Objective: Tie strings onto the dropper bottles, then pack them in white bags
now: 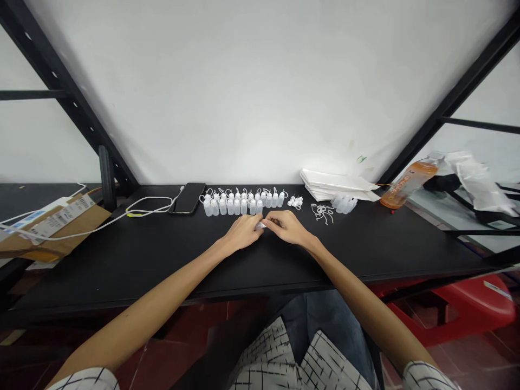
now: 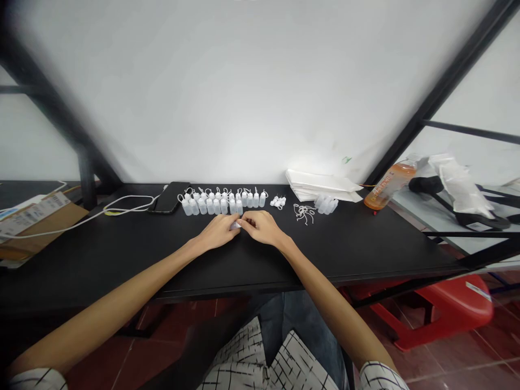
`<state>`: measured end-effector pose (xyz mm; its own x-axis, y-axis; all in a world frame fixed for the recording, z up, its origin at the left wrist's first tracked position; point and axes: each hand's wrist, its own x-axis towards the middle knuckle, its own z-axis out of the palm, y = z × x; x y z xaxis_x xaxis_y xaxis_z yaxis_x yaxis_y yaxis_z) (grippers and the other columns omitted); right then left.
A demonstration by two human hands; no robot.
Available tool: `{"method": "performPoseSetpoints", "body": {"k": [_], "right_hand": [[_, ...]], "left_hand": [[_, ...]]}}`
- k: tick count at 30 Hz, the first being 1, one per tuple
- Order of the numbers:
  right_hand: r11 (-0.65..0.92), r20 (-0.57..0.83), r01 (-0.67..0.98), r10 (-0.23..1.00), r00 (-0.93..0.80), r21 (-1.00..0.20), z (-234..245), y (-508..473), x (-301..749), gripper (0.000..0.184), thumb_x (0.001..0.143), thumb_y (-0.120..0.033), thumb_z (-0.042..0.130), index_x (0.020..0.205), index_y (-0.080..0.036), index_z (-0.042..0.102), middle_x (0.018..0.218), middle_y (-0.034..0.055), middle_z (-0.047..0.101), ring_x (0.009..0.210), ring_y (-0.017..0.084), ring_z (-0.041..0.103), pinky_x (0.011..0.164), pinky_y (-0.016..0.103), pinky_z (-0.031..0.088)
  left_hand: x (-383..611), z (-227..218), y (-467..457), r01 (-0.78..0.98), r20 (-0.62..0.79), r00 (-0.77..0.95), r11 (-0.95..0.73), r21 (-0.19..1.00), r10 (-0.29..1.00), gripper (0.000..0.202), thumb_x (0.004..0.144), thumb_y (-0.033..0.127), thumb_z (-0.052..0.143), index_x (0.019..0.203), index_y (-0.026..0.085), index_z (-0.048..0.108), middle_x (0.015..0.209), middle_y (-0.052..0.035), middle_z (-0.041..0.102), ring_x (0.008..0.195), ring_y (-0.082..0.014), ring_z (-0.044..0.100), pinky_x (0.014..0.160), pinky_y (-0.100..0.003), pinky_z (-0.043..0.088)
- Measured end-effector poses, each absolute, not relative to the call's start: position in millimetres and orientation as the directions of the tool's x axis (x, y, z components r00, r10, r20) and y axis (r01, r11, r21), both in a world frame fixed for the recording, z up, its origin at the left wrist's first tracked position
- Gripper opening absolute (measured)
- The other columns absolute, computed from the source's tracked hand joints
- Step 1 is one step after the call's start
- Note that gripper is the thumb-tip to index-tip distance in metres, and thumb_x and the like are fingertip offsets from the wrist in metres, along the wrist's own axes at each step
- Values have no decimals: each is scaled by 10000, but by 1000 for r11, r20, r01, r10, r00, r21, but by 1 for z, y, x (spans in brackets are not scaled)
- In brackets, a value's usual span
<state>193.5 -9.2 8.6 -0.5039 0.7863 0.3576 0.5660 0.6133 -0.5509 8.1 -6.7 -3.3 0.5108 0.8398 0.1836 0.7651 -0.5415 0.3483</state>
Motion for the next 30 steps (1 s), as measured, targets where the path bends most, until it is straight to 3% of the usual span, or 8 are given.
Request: {"method": "performPoseSetpoints", "body": {"k": [3, 8, 12, 15, 19, 23, 30], "right_hand": [[601, 375, 529, 794, -478, -599, 9, -9, 196, 234, 901, -329, 539, 778, -156, 638, 640, -6, 576, 558, 99, 447, 551, 234, 316], [581, 388, 454, 804, -451, -676, 10, -9, 197, 213, 889, -341, 557, 802, -162, 633, 679, 11, 615, 582, 114, 518, 545, 234, 358], [582, 400, 440, 803, -441, -684, 9, -8, 197, 209, 876, -357, 577, 847, -164, 651, 687, 19, 631, 594, 126, 547, 542, 237, 375], [598, 406, 461, 794, -453, -656, 8, -9, 196, 198, 864, -350, 593, 847, -161, 649, 661, 11, 617, 577, 122, 531, 546, 237, 369], [613, 397, 520, 786, -474, -594, 8, -10, 194, 253, 911, -348, 511, 788, -159, 624, 674, 10, 601, 573, 110, 487, 561, 236, 347], [602, 339, 566, 793, -506, -563, 8, -10, 193, 409, 957, -383, 414, 639, -160, 542, 575, -9, 503, 530, 101, 410, 545, 242, 300], [589, 347, 521, 799, -492, -618, 8, -7, 198, 418, 931, -484, 483, 681, -161, 570, 566, -18, 487, 528, 102, 406, 535, 239, 304]], "left_hand": [[5, 1, -5, 700, 214, 548, -583, 412, 809, 31, 840, 184, 479, 841, 190, 510, 678, 4, 551, 627, -172, 550, 554, -265, 314], [3, 7, -8, 666, 207, 556, -581, 468, 805, 172, 854, 146, 450, 1010, 189, 507, 665, 23, 542, 605, -168, 535, 560, -264, 323], [3, 3, -5, 707, 190, 544, -568, 421, 817, 108, 912, 202, 435, 899, 174, 539, 737, -23, 607, 662, -186, 576, 582, -275, 350], [3, 0, -4, 722, 174, 558, -579, 380, 811, 208, 955, 253, 411, 805, 168, 528, 793, -55, 641, 687, -195, 600, 580, -282, 366], [5, 2, -9, 764, 141, 549, -564, 314, 824, 215, 986, 291, 386, 922, 150, 536, 861, -92, 668, 739, -226, 641, 612, -295, 423], [9, 5, -16, 791, 99, 560, -567, 231, 822, 175, 971, 226, 390, 1012, 133, 533, 901, -121, 677, 797, -255, 664, 661, -313, 460], [6, 2, -10, 753, 142, 550, -562, 344, 823, 237, 991, 299, 363, 958, 148, 543, 841, -106, 664, 740, -240, 651, 626, -303, 442]]}}
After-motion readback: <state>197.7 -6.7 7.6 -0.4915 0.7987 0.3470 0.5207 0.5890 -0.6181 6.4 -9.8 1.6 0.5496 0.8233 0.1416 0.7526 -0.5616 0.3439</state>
